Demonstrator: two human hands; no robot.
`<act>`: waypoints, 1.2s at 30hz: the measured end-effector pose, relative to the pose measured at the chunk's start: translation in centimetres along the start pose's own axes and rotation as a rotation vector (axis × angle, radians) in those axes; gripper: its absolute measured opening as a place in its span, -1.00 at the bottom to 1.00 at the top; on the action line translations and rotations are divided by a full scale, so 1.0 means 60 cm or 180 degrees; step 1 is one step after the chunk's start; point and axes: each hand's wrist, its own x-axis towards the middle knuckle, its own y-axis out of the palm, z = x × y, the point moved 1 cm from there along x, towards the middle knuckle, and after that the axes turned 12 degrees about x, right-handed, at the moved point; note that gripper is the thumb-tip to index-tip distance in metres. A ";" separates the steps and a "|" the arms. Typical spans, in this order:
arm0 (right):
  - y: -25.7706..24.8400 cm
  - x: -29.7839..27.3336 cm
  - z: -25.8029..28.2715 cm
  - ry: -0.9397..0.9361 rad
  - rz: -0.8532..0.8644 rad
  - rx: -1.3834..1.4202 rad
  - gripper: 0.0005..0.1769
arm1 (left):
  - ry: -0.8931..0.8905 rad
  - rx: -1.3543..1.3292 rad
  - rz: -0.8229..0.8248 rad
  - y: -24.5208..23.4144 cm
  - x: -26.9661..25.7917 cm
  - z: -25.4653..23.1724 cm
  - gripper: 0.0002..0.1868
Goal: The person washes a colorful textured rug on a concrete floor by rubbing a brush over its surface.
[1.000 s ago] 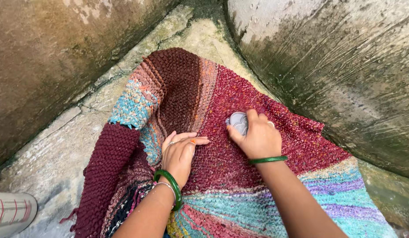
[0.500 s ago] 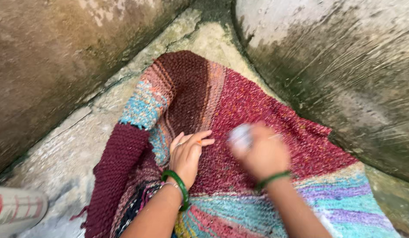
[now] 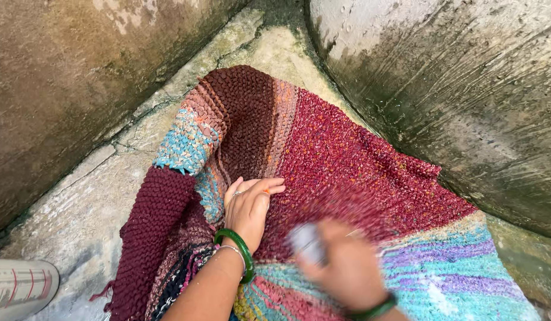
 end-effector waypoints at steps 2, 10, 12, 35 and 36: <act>-0.048 0.033 -0.066 0.0467 -0.0247 -0.0567 -0.40 | -0.0126 0.0013 0.0012 0.004 0.000 -0.002 -0.52; -0.021 0.030 -0.091 0.1665 -0.0945 -0.0345 -0.18 | 0.0114 0.0450 -0.0095 0.008 0.000 -0.008 -0.58; 0.028 0.013 -0.022 0.1190 -0.0780 -0.0170 -0.20 | 0.0197 0.0502 -0.0099 0.005 0.000 -0.010 -0.59; 0.015 0.002 -0.001 0.0578 -0.0472 -0.0439 -0.24 | 0.0331 0.0843 -0.0144 0.004 0.004 -0.022 -0.77; 0.007 0.005 -0.009 0.0719 -0.0401 -0.0382 -0.25 | 0.0326 0.0842 -0.0143 0.004 0.004 -0.023 -0.77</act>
